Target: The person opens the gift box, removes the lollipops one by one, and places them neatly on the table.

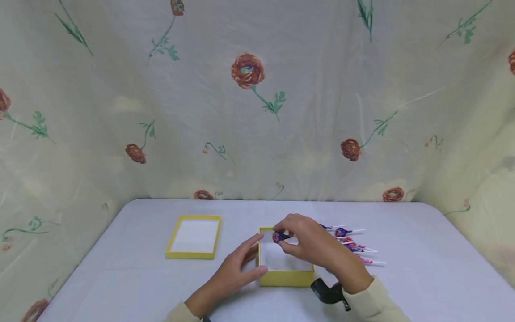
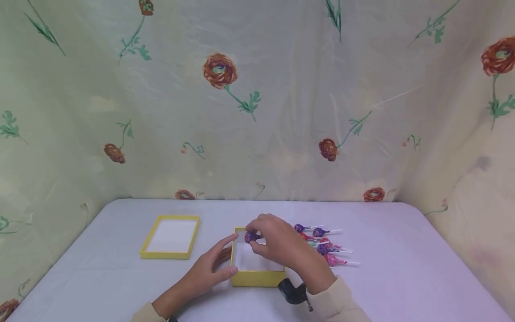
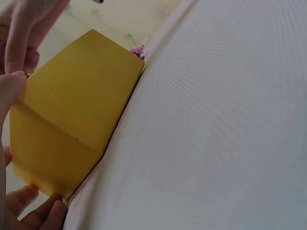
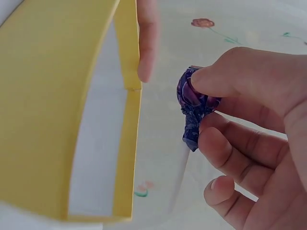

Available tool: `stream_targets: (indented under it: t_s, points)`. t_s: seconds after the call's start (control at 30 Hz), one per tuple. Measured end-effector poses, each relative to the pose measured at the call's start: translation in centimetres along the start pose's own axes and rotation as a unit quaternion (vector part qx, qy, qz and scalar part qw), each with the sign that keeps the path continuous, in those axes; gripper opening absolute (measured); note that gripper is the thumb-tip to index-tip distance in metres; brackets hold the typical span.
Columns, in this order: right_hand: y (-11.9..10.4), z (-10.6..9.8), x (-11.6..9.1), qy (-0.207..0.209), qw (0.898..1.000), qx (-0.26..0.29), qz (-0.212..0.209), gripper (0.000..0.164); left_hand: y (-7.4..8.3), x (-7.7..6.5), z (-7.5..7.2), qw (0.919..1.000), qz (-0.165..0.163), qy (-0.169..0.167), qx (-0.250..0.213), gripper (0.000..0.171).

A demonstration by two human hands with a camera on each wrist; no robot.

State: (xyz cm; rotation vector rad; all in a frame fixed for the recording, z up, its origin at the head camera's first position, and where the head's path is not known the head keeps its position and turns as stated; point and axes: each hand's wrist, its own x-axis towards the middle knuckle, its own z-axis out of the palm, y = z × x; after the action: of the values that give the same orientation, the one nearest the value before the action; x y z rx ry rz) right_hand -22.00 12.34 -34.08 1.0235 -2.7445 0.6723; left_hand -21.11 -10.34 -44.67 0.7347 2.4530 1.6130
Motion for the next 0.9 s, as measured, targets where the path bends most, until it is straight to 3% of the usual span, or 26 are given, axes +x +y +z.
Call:
stream_targets:
  t_s: [0.23,0.37,0.67,0.9]
  points:
    - [0.4,-0.8,-2.0,-0.013,1.0,-0.016,0.015,0.027,-0.1,-0.1,0.2,1.0,0.002,0.005,0.004,0.067]
    - [0.8,-1.3,-3.3,-0.001,1.0,-0.019,0.017,0.022,-0.1,-0.1,0.2,0.9999,0.015,0.006,0.001,0.067]
    - [1.9,-2.4,-6.1,0.02,0.997,-0.049,0.062,0.023,-0.2,-0.2,0.1,0.9997,0.022,0.002,-0.004,0.066]
    - [3.2,-2.7,-8.2,0.05,0.994,-0.084,0.053,0.025,0.0,-0.2,0.0,0.9997,0.022,0.002,-0.008,0.066]
